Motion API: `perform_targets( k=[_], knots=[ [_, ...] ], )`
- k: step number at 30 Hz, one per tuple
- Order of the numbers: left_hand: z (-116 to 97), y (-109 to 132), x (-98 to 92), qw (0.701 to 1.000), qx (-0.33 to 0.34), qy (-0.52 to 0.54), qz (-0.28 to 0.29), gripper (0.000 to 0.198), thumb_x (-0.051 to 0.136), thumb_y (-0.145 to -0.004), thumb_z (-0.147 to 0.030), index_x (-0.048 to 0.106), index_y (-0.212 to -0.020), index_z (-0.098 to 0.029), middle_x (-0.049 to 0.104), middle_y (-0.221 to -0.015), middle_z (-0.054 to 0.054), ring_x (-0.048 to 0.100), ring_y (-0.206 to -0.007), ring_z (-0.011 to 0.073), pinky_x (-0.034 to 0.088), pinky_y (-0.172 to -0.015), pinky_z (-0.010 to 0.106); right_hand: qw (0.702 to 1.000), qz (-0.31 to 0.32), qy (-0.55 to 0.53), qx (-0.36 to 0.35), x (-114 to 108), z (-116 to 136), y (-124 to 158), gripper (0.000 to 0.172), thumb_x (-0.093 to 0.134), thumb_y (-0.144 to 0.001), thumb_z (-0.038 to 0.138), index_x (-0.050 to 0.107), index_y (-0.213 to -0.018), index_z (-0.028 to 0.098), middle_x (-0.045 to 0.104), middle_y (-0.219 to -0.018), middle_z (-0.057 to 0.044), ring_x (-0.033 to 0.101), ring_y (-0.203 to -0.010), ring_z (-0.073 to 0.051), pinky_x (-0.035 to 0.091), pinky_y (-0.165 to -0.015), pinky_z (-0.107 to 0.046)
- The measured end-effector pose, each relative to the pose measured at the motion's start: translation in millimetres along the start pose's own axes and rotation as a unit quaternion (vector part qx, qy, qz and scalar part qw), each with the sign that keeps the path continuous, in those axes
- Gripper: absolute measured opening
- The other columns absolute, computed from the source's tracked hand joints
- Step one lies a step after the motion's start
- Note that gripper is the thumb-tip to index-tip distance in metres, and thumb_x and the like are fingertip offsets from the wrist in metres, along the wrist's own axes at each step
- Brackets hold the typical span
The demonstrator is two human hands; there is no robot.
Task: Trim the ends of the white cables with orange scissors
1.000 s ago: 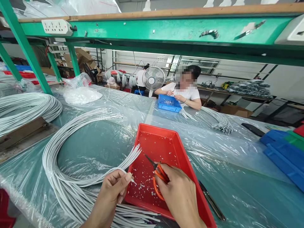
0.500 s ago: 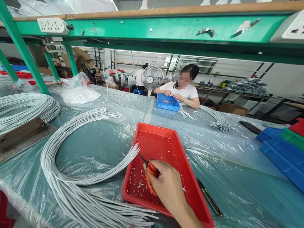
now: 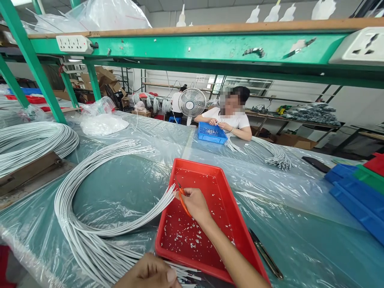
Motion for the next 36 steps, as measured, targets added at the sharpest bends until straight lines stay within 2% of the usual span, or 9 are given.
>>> perform_targets(
  k=[3, 5, 8, 12, 15, 18, 23, 30, 36],
  knots=[
    [-44.4, 4.3, -19.7, 0.982, 0.101, -0.104, -0.120, 0.045, 0.046, -0.080, -0.048, 0.068, -0.091, -0.010, 0.063, -0.071, 0.007, 0.054, -0.051, 0.0108, 0.041, -0.049, 0.021, 0.999, 0.017, -0.037, 0.004, 2.9, 11.2, 8.0, 0.035, 0.055, -0.079, 0.041, 0.047, -0.058, 0.014, 0.034, -0.047, 0.009, 0.031, -0.039, -0.004, 0.026, -0.039, -0.017],
    [-76.3, 11.1, -30.3, 0.934, 0.189, -0.232, -0.197, 0.035, 0.043, -0.085, -0.036, 0.060, -0.109, -0.016, 0.063, -0.097, 0.011, 0.059, -0.073, 0.0168, 0.045, -0.062, 0.025, 0.998, 0.005, -0.055, -0.009, -0.7, 24.6, 22.0, 0.034, 0.058, -0.074, 0.043, 0.047, -0.058, 0.015, 0.035, -0.049, 0.008, 0.031, -0.043, -0.005, 0.026, -0.041, -0.019],
    [-97.9, 11.4, -30.5, 0.882, 0.244, -0.344, -0.213, 0.037, 0.042, -0.086, -0.024, 0.052, -0.121, -0.019, 0.061, -0.111, 0.010, 0.056, -0.094, 0.0207, 0.043, -0.073, 0.026, 0.997, -0.022, -0.060, -0.039, -6.7, 43.3, 51.5, 0.029, 0.060, -0.072, 0.038, 0.047, -0.059, 0.016, 0.038, -0.054, 0.006, 0.035, -0.050, -0.008, 0.030, -0.047, -0.020],
    [-88.7, -0.3, -26.3, 0.913, 0.206, -0.312, -0.164, 0.026, 0.046, -0.084, -0.022, 0.065, -0.101, -0.019, 0.068, -0.078, 0.003, 0.057, -0.064, 0.0144, 0.042, -0.057, 0.021, 0.997, -0.017, -0.047, -0.062, -7.6, 54.0, 85.6, 0.027, 0.062, -0.070, 0.032, 0.046, -0.056, 0.017, 0.043, -0.055, 0.004, 0.041, -0.054, -0.011, 0.034, -0.051, -0.021],
    [-82.3, -1.2, -28.1, 0.936, 0.204, -0.235, -0.166, 0.025, 0.050, -0.083, -0.028, 0.071, -0.079, -0.014, 0.064, -0.062, 0.002, 0.052, -0.058, 0.0126, 0.040, -0.056, 0.020, 0.995, 0.007, 0.002, -0.095, -9.9, 57.9, 99.0, 0.020, 0.057, -0.075, 0.032, 0.051, -0.063, 0.017, 0.050, -0.060, 0.001, 0.046, -0.055, -0.012, 0.038, -0.051, -0.021],
    [-75.8, -0.9, -31.5, 0.947, 0.193, -0.190, -0.170, 0.027, 0.053, -0.080, -0.033, 0.071, -0.081, -0.013, 0.064, -0.063, 0.003, 0.053, -0.061, 0.0138, 0.041, -0.059, 0.021, 0.979, -0.020, 0.140, -0.146, -21.2, 62.3, 106.1, 0.019, 0.057, -0.074, 0.035, 0.050, -0.069, 0.018, 0.054, -0.065, -0.001, 0.053, -0.061, -0.016, 0.044, -0.055, -0.023],
    [-76.0, 1.3, -31.3, 0.949, 0.191, -0.181, -0.172, 0.028, 0.054, -0.080, -0.034, 0.072, -0.082, -0.013, 0.067, -0.069, 0.005, 0.052, -0.064, 0.0153, 0.040, -0.061, 0.023, 0.895, -0.053, 0.360, -0.258, -19.7, 73.8, 118.4, 0.029, 0.061, -0.069, 0.040, 0.042, -0.059, 0.021, 0.043, -0.046, 0.006, 0.050, -0.049, -0.014, 0.046, -0.069, -0.033],
    [-84.1, 2.3, -17.6, 0.956, 0.200, -0.179, -0.116, 0.032, 0.050, -0.083, -0.032, 0.067, -0.067, -0.009, 0.047, -0.057, -0.001, 0.036, -0.055, 0.0101, 0.030, -0.051, 0.020, 0.867, -0.055, 0.408, -0.279, -13.5, 78.6, 122.0, 0.042, 0.061, -0.068, 0.042, 0.027, -0.055, 0.021, 0.034, -0.043, 0.010, 0.038, -0.040, -0.009, 0.046, -0.069, -0.030],
    [-87.1, 4.5, -16.6, 0.943, 0.212, -0.225, -0.121, 0.033, 0.047, -0.084, -0.029, 0.064, -0.066, -0.009, 0.046, -0.057, -0.001, 0.034, -0.055, 0.0103, 0.028, -0.051, 0.021, 0.865, -0.047, 0.419, -0.270, -14.7, 79.8, 122.0, 0.042, 0.059, -0.069, 0.043, 0.027, -0.055, 0.020, 0.038, -0.042, 0.008, 0.049, -0.047, -0.013, 0.045, -0.065, -0.029]
  ],
)
Point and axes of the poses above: each hand's wrist, its own y-axis away from the middle knuckle, its own x-axis out of the palm, z = x × y, the point moved 9 cm from there along -y, towards the middle knuckle
